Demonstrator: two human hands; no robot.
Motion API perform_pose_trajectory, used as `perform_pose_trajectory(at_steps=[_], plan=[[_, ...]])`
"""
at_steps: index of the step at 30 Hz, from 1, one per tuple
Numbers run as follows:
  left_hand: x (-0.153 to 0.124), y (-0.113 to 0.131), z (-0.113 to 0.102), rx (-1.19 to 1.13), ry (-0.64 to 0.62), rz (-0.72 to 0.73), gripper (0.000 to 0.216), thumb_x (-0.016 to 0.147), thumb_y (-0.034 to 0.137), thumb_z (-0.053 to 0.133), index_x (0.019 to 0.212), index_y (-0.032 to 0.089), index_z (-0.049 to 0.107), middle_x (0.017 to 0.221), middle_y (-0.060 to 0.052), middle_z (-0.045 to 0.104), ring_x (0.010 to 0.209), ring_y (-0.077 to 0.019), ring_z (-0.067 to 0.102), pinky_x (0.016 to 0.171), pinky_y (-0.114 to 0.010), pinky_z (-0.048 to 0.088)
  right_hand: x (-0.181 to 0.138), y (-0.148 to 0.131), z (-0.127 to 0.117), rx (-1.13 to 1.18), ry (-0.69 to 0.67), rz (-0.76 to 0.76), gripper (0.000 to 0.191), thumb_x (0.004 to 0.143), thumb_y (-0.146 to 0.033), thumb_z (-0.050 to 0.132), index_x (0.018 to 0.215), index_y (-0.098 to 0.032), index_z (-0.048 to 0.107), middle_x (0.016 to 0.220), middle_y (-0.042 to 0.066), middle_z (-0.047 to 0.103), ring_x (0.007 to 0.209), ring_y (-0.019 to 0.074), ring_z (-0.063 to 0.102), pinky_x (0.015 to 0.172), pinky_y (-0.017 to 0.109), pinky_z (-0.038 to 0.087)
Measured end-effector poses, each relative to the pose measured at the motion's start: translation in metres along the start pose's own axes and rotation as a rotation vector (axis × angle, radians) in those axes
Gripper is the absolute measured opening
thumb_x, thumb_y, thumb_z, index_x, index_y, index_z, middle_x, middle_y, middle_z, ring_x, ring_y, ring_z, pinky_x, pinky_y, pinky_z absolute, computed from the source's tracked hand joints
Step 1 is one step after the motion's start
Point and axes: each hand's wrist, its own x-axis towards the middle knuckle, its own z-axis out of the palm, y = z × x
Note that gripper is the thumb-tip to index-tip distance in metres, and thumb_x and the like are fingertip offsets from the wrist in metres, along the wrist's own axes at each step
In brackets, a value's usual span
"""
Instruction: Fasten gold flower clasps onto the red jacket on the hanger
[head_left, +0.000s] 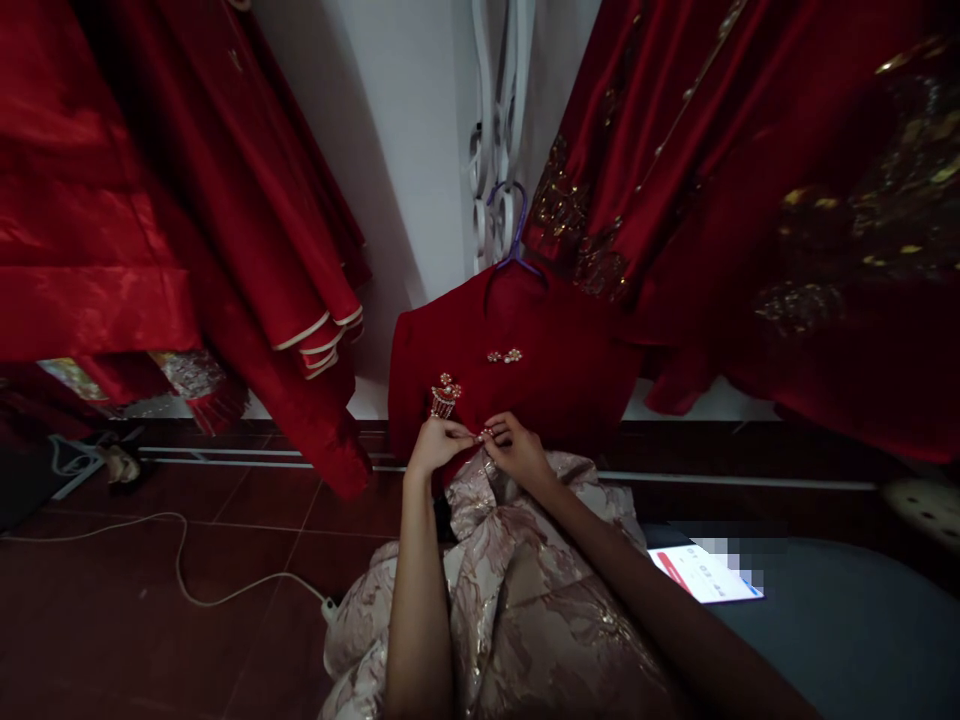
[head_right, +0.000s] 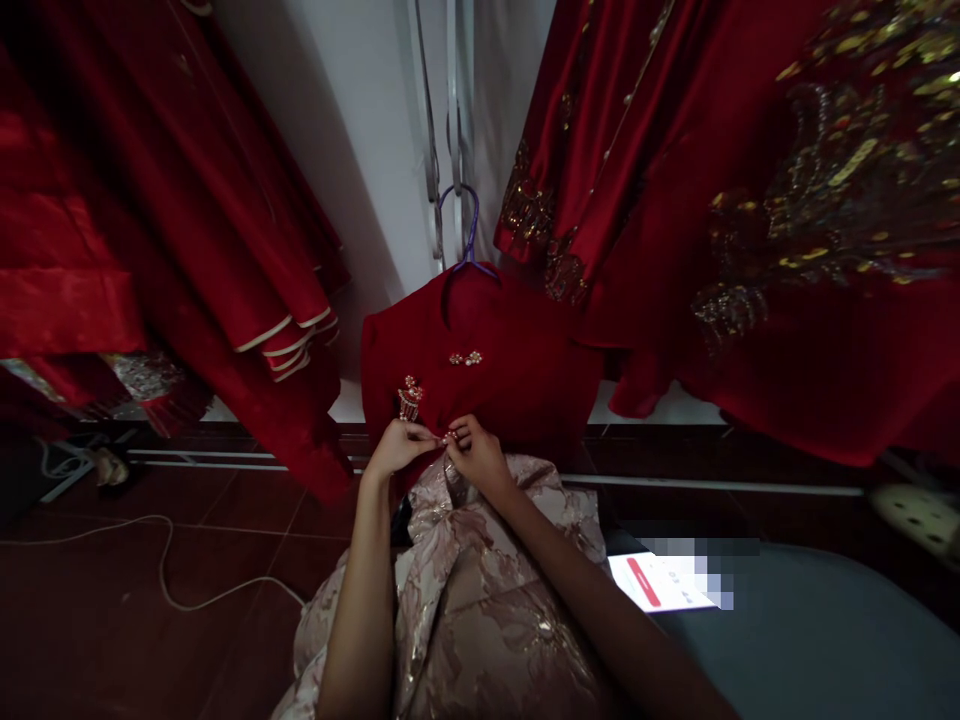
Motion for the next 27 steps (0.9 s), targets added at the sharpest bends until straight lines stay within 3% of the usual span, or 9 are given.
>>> perform_pose_trajectory(at_steps=[11,18,20,25,27], plan=[[0.004,-0.017,0.005,-0.003,0.013,0.001,0.019,0.061,0.027,0.067,0.071,0.011,0.071,0.07,-0.005,0.069,0.065,-0.0147,0.061,0.063,-0.023,0.045,-0.001,0.009,0.005,0.009,-0.021,-0.07,0.014,0.078,-0.026,0.048,0.091,-0.021,0.05,0.089,0.003,0.062,0.066,0.0112,0.059,0.057,0.024,0.049],[0.007,-0.012,0.006,0.067,0.076,0.0,0.016,0.06,0.022,0.068,0.071,0.013,0.06,0.067,-0.001,0.065,0.061,-0.0112,0.058,0.06,-0.022,0.043,-0.003,0.01,0.007,0.057,0.023,-0.025,0.022,0.071,-0.024,0.053,0.093,-0.02,0.05,0.089,0.002,0.06,0.064,0.0104,0.056,0.058,0.023,0.047],[0.004,-0.012,0.001,0.088,0.076,0.013,0.022,0.058,0.022,0.07,0.074,0.013,0.058,0.069,0.0,0.063,0.062,-0.0104,0.057,0.06,-0.021,0.043,-0.007,0.01,0.008,0.104,0.07,-0.004,0.024,0.07,-0.024,0.053,0.093,-0.02,0.049,0.085,0.002,0.058,0.065,0.0111,0.055,0.057,0.022,0.046],[-0.003,-0.012,-0.014,0.115,-0.013,0.009,0.021,0.059,0.022,0.07,0.076,0.014,0.062,0.076,-0.001,0.064,0.067,-0.0104,0.057,0.063,-0.02,0.043,-0.015,0.005,0.008,0.094,0.348,-0.063,0.012,0.073,-0.023,0.049,0.085,-0.019,0.049,0.082,0.003,0.051,0.07,0.0128,0.049,0.063,0.025,0.044],[-0.004,-0.009,-0.015,0.107,-0.02,0.021,0.02,0.061,0.026,0.07,0.075,0.015,0.063,0.076,-0.002,0.065,0.069,-0.0112,0.058,0.064,-0.021,0.044,-0.017,0.004,0.007,0.043,0.363,-0.112,0.009,0.074,-0.022,0.05,0.082,-0.019,0.049,0.077,0.001,0.049,0.067,0.0125,0.046,0.065,0.026,0.042]])
